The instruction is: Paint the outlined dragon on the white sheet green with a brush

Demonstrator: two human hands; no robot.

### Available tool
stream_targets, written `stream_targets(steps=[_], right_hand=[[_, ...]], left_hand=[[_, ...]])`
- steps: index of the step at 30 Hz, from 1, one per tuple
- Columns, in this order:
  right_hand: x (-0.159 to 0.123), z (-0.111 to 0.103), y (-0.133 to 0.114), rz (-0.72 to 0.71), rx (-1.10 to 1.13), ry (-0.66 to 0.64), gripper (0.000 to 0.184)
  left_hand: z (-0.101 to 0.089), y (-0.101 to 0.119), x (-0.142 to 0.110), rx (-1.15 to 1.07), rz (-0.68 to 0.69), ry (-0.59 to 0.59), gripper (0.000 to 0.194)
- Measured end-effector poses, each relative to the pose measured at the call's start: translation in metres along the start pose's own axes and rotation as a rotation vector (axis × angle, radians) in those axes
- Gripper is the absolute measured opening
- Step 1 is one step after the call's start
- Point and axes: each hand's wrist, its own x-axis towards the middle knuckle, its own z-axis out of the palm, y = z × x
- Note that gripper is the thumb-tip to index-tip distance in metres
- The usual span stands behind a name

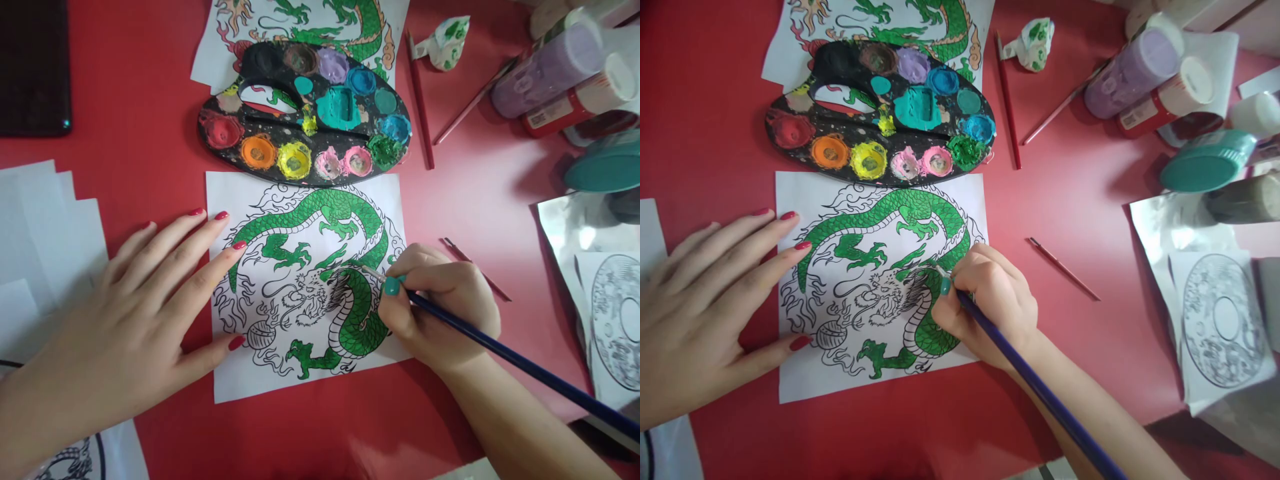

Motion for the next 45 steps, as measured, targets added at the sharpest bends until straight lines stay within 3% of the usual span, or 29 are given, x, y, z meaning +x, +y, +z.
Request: stream_targets(steps=[4, 9, 13, 19, 45], right_hand=[[-0.0021, -0.0003, 0.0004, 0.057, -0.038, 0.058, 0.03], [-0.0019, 0.0007, 0.0013, 0.041, -0.033, 0.004, 0.029], [-0.0021, 0.0016, 0.0026, 0.076, -0.025, 0.086, 0.029], [-0.0015, -0.0028, 0.0012, 0.06, -0.051, -0.013, 0.029], [0.0009, 0.0002, 0.004, 0.041, -0.016, 0.062, 0.031]], left_hand=[[0.0013, 0.0004, -0.0002, 0.003, -0.004, -0.003, 0.069], [0.002, 0.0001, -0.0009, 0.005, -0.002, -0.005, 0.07], [0.0012, -0.0003, -0.001, 0.007, 0.001, -0.005, 0.071], [0.0028, -0.0001, -0.0003, 0.015, -0.003, -0.002, 0.071], [0.0001, -0.0012, -0.0015, -0.002, 0.01, -0.01, 0.071]])
